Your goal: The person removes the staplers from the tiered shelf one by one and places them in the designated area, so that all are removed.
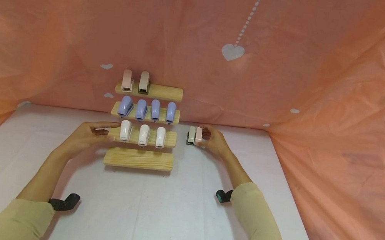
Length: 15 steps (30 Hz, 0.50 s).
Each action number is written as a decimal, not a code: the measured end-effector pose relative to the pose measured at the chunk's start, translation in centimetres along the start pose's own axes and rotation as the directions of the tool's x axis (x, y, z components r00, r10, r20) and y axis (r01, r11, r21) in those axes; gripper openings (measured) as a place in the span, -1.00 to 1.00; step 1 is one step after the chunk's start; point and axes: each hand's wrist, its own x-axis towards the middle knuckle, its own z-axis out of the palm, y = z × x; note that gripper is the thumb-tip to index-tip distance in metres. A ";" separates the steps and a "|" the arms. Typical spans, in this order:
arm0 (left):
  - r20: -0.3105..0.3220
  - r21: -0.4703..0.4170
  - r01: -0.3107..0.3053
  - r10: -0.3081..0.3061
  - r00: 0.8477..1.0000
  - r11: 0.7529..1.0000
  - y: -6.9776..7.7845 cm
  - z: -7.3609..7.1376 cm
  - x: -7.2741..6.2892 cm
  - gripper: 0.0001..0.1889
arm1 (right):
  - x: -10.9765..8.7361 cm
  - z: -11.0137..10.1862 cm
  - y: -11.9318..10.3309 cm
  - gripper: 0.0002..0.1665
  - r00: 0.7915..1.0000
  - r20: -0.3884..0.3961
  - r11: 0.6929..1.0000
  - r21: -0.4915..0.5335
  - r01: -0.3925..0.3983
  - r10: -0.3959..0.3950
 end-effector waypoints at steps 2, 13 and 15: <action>0.000 0.000 0.006 -0.006 1.000 1.000 0.0 0.0 0.0 -0.43 | -0.1 0.2 0.1 -0.19 1.000 0.000 1.000 -0.012 -0.004 0.004; 0.005 -0.012 -0.004 0.004 1.000 1.000 -0.4 0.0 0.1 -0.44 | -0.2 0.4 0.1 -0.12 1.000 -0.002 0.999 -0.048 -0.021 0.021; 0.003 -0.013 0.001 -0.001 1.000 1.000 -0.4 0.0 0.2 -0.43 | -0.2 0.3 -0.1 -0.10 1.000 -0.007 0.998 -0.052 -0.026 0.026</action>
